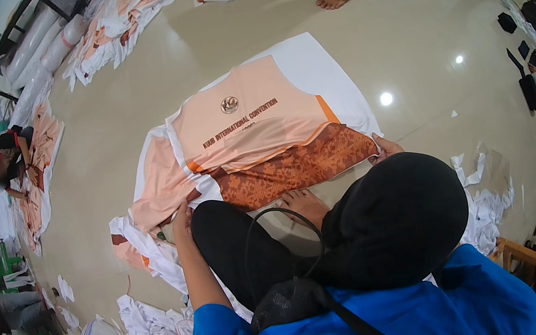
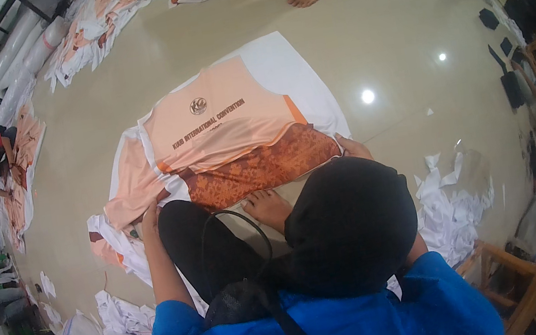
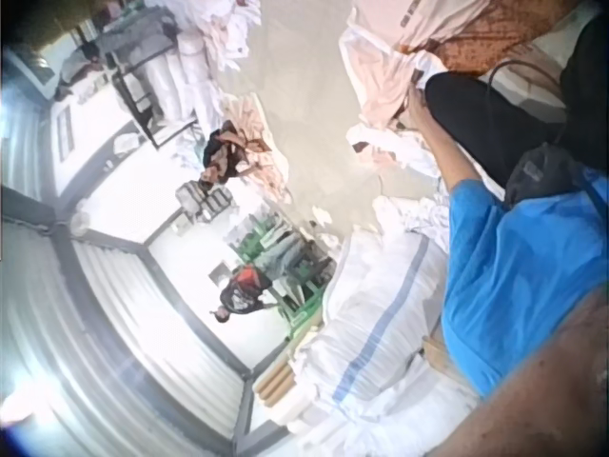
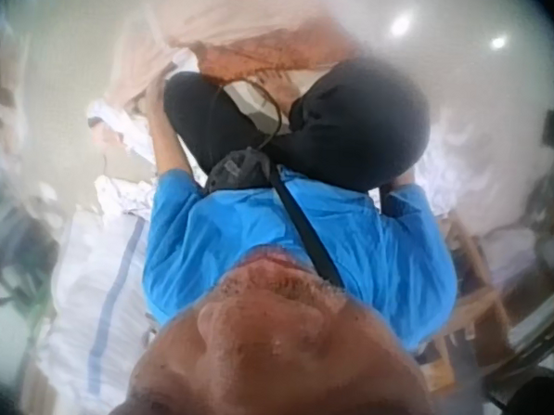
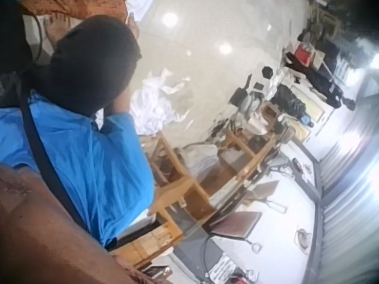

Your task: The person sits on the floor and uses scissors to cut a large white sheet of paper or thin fabric. They then unfold a patterned cloth, place it on the floor, and cut along the edges of the pattern.

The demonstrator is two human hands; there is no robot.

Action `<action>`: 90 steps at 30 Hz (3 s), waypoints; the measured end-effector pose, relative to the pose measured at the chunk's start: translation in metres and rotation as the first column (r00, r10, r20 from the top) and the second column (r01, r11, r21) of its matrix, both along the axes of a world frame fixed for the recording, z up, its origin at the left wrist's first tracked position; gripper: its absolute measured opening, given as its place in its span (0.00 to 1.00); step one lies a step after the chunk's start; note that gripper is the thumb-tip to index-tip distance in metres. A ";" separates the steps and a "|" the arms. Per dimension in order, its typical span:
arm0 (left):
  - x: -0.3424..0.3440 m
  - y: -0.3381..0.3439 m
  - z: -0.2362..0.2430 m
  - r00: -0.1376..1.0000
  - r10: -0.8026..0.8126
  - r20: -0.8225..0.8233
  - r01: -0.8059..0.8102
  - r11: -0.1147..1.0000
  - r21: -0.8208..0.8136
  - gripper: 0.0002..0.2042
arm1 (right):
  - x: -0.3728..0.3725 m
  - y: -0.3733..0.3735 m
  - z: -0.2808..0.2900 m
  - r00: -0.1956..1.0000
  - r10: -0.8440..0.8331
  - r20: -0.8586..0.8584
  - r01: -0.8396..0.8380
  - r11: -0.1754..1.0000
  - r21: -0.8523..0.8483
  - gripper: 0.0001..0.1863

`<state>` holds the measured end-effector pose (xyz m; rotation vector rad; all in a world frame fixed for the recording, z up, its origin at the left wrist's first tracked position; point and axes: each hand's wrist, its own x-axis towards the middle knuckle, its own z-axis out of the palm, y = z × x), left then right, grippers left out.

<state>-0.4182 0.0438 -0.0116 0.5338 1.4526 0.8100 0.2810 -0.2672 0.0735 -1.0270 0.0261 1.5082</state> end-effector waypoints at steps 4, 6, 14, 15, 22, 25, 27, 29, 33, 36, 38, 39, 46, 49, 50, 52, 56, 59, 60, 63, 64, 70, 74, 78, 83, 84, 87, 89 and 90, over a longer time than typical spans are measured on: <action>0.124 -0.031 -0.035 0.994 0.004 0.112 0.007 0.995 -0.096 0.20 | 0.069 -0.049 -0.032 0.979 0.117 0.164 -0.054 0.935 -0.349 0.30; 0.125 -0.053 -0.021 0.880 0.313 0.358 -0.276 0.949 -0.153 0.19 | 0.051 -0.054 -0.012 0.989 0.002 0.145 0.037 0.964 -0.264 0.34; 0.076 -0.042 0.079 0.843 0.341 0.417 -0.439 0.883 0.165 0.22 | 0.046 -0.059 0.013 0.996 -0.092 0.019 0.094 0.982 -0.166 0.36; 0.080 -0.041 0.096 0.778 0.431 0.457 -0.538 0.833 0.128 0.22 | 0.045 -0.062 0.015 0.996 -0.085 0.010 0.085 0.982 -0.167 0.36; 0.062 -0.098 0.170 0.738 0.213 0.641 -0.449 0.863 0.230 0.20 | 0.034 -0.069 0.043 0.995 -0.039 -0.089 0.033 0.997 -0.068 0.31; 0.033 -0.127 0.187 0.701 -0.073 0.710 -0.343 0.838 0.424 0.21 | 0.027 -0.071 0.061 0.983 0.014 -0.185 -0.009 1.000 0.025 0.29; 0.026 -0.140 0.199 0.709 0.059 0.703 -0.474 0.777 0.414 0.23 | 0.031 -0.078 0.079 0.969 0.050 -0.241 -0.029 0.995 0.091 0.27; 0.009 -0.147 0.223 0.757 0.048 0.652 -0.472 0.730 0.494 0.26 | 0.028 -0.072 0.093 0.948 0.107 -0.299 -0.054 0.982 0.181 0.26; -0.002 -0.111 0.245 0.598 0.312 0.738 -0.679 0.686 0.260 0.27 | 0.024 -0.051 0.123 0.985 -0.147 -0.090 0.165 0.954 0.251 0.22; -0.004 -0.044 0.209 0.707 0.433 0.559 -0.664 0.678 0.316 0.28 | 0.051 0.016 0.115 0.972 -0.218 0.091 0.204 0.968 0.150 0.19; -0.001 0.030 0.177 0.734 0.380 0.563 -0.636 0.675 0.374 0.22 | 0.075 0.090 0.109 0.975 -0.209 0.073 0.201 0.974 0.105 0.17; -0.029 0.078 0.188 0.745 0.294 0.599 -0.613 0.654 0.442 0.20 | 0.080 0.145 0.094 0.978 -0.200 0.058 0.191 0.972 0.136 0.17; -0.110 0.313 0.460 0.961 0.139 0.237 -0.275 0.492 0.826 0.19 | 0.189 0.353 0.288 0.903 -0.416 0.107 0.266 0.737 0.622 0.21; -0.086 0.257 0.432 0.982 0.177 0.065 -0.130 0.387 0.913 0.17 | 0.223 0.342 0.398 0.763 -0.574 0.295 0.137 0.591 0.795 0.12; -0.071 0.225 0.418 0.981 0.166 0.099 -0.164 0.449 0.878 0.19 | 0.211 0.314 0.403 0.722 -0.581 0.375 0.061 0.593 0.803 0.12; -0.154 0.166 0.540 0.981 0.193 0.009 -0.101 0.473 0.875 0.22 | 0.164 0.254 0.409 0.764 -0.575 0.291 0.048 0.500 0.865 0.15; -0.164 0.075 0.495 0.961 0.267 -0.069 -0.115 0.618 0.778 0.15 | 0.137 0.151 0.403 0.613 -0.638 0.466 0.165 0.681 0.714 0.17; -0.211 0.052 0.502 0.924 0.295 -0.245 -0.015 0.668 0.744 0.11 | 0.122 0.124 0.322 0.643 -0.627 0.440 0.321 0.742 0.588 0.18; -0.165 0.042 0.417 0.944 0.301 -0.137 -0.102 0.661 0.743 0.12 | 0.125 0.111 0.307 0.602 -0.617 0.506 0.327 0.769 0.549 0.18; -0.107 -0.007 0.342 0.899 0.427 -0.097 -0.234 0.655 0.718 0.15 | 0.119 0.101 0.235 0.694 -0.487 0.531 0.271 0.859 0.434 0.18; -0.110 -0.013 0.331 0.871 0.477 -0.119 -0.263 0.657 0.707 0.16 | 0.099 0.102 0.216 0.713 -0.470 0.520 0.261 0.866 0.426 0.19; -0.081 -0.032 0.215 0.789 0.589 -0.174 -0.392 0.700 0.597 0.18 | 0.082 0.100 0.106 0.741 -0.374 0.558 0.330 0.926 0.183 0.27; -0.100 -0.019 0.168 0.770 0.603 -0.210 -0.405 0.715 0.570 0.17 | 0.065 0.098 0.039 0.749 -0.247 0.615 0.331 0.943 -0.025 0.30; -0.106 -0.007 0.116 0.777 0.567 -0.274 -0.360 0.757 0.546 0.14 | 0.070 0.087 -0.033 0.719 -0.081 0.690 0.224 0.967 -0.119 0.28; -0.119 -0.023 0.063 0.726 0.593 -0.348 -0.422 0.784 0.455 0.17 | 0.041 0.065 -0.083 0.627 0.089 0.774 0.153 0.960 -0.235 0.24; -0.151 -0.019 0.091 0.687 0.611 -0.393 -0.400 0.770 0.497 0.18 | 0.009 0.073 -0.091 0.668 0.098 0.738 0.124 0.963 -0.240 0.23; -0.080 -0.064 0.037 0.392 0.426 -0.815 -0.288 0.899 0.331 0.25 | 0.021 0.034 -0.102 0.468 0.163 0.869 0.066 0.974 -0.218 0.21; -0.013 -0.095 0.017 0.058 0.246 -0.968 -0.126 0.963 0.237 0.30 | 0.032 0.014 -0.105 0.374 0.140 0.917 0.061 0.983 -0.175 0.22; 0.014 -0.110 0.015 -0.011 0.242 -0.970 -0.001 0.970 0.242 0.33 | 0.033 0.007 -0.105 0.334 0.126 0.934 0.052 0.987 -0.152 0.22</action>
